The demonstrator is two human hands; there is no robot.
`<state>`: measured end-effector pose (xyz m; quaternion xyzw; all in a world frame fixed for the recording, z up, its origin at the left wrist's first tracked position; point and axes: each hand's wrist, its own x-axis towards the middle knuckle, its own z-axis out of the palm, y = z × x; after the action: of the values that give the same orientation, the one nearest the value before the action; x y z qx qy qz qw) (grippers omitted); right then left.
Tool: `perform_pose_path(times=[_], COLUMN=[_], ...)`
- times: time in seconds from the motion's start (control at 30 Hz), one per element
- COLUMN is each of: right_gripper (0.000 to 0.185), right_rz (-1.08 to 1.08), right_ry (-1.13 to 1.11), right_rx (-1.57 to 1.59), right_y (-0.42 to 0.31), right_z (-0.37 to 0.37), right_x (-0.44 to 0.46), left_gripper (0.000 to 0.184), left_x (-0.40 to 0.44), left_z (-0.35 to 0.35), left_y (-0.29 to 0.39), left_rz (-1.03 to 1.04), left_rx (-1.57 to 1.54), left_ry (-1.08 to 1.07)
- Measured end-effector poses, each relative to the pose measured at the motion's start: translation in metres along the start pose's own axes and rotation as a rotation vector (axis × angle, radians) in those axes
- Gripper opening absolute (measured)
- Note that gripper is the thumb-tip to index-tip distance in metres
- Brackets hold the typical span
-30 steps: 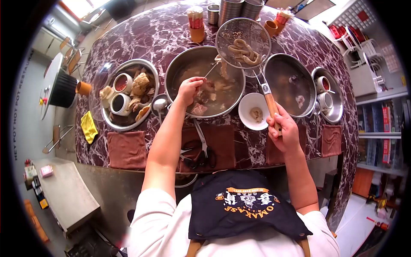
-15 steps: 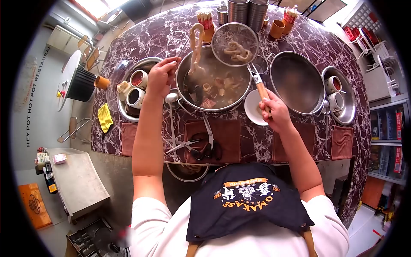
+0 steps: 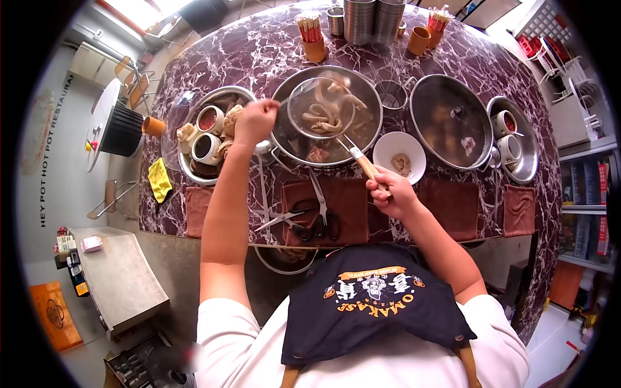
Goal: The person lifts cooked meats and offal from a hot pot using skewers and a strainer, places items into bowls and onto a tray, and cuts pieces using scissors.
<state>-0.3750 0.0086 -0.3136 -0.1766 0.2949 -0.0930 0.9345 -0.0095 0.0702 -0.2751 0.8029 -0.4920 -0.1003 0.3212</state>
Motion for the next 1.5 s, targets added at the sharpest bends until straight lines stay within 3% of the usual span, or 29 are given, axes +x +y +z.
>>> perform_pose_path(times=[0.03, 0.1, 0.13, 0.23, 0.33, 0.7, 0.73, 0.8, 0.9, 0.97, 1.03, 1.17, 1.27, 1.33, 1.43, 1.5], right_gripper=[0.044, 0.043, 0.043, 0.043, 0.048, 0.051, 0.05, 0.05, 0.049, 0.05, 0.051, 0.052, 0.052, 0.051, 0.048, 0.047], right_rz=[0.001, -0.05, -0.087, -0.188, -0.257, -0.48, -0.484, -0.493, -0.497, -0.513, -0.514, -0.51, -0.493, -0.489, -0.49, -0.484], right_ry=[0.005, 0.05, 0.098, 0.144, 0.153, 0.317, 0.331, 0.338, 0.309, 0.301, 0.305, 0.305, 0.284, 0.281, 0.285, 0.291], right_rx=[-0.003, 0.023, -0.039, -0.116, -0.101, -0.148, -0.127, -0.112, -0.068, -0.053, -0.053, -0.074, -0.074, -0.07, -0.061, -0.051], right_y=[0.0, -0.001, -0.001, -0.01, -0.027, -0.036, -0.033, -0.028, -0.024, -0.023, -0.022, -0.022, -0.021, -0.019, -0.017, -0.011], right_z=[0.002, 0.004, 0.002, 0.01, 0.024, 0.058, 0.054, 0.051, 0.049, 0.046, 0.045, 0.044, 0.045, 0.043, 0.04, 0.04], right_x=[-0.004, -0.01, -0.011, -0.022, -0.034, -0.064, -0.064, -0.068, -0.073, -0.072, -0.07, -0.067, -0.065, -0.065, -0.065, -0.064], left_gripper=[0.018, 0.019, 0.02, 0.024, 0.025, 0.023, 0.026, 0.028, 0.024, 0.021, 0.024, 0.027, 0.027, 0.026, 0.024, 0.024], left_x=[-0.007, -0.021, -0.025, -0.025, -0.003, 0.115, 0.115, 0.117, 0.1, 0.089, 0.084, 0.078, 0.08, 0.068, 0.053, 0.045], left_z=[0.012, 0.013, 0.02, 0.017, 0.04, 0.171, 0.182, 0.23, 0.237, 0.241, 0.238, 0.162, 0.153, 0.142, 0.153, 0.178], left_y=[-0.018, -0.03, -0.05, -0.064, -0.083, -0.016, -0.015, -0.043, -0.054, -0.065, -0.071, -0.023, -0.03, -0.02, 0.002, 0.002], left_rz=[0.102, 0.024, 0.06, -0.162, -0.104, 0.003, 0.001, -0.11, -0.169, -0.334, -0.303, -0.37, -0.209, 0.136, 0.107, 0.048], left_rx=[0.24, 0.354, 0.308, 0.265, 0.216, 0.4, 0.333, 0.002, -0.216, -0.653, -0.692, -0.27, -0.104, 0.2, 0.366, 0.24], left_ry=[0.069, -0.054, -0.021, -0.121, -0.165, -0.532, -0.635, -0.554, -0.6, -0.614, -0.62, -0.614, -0.651, -0.537, -0.574, -0.639])
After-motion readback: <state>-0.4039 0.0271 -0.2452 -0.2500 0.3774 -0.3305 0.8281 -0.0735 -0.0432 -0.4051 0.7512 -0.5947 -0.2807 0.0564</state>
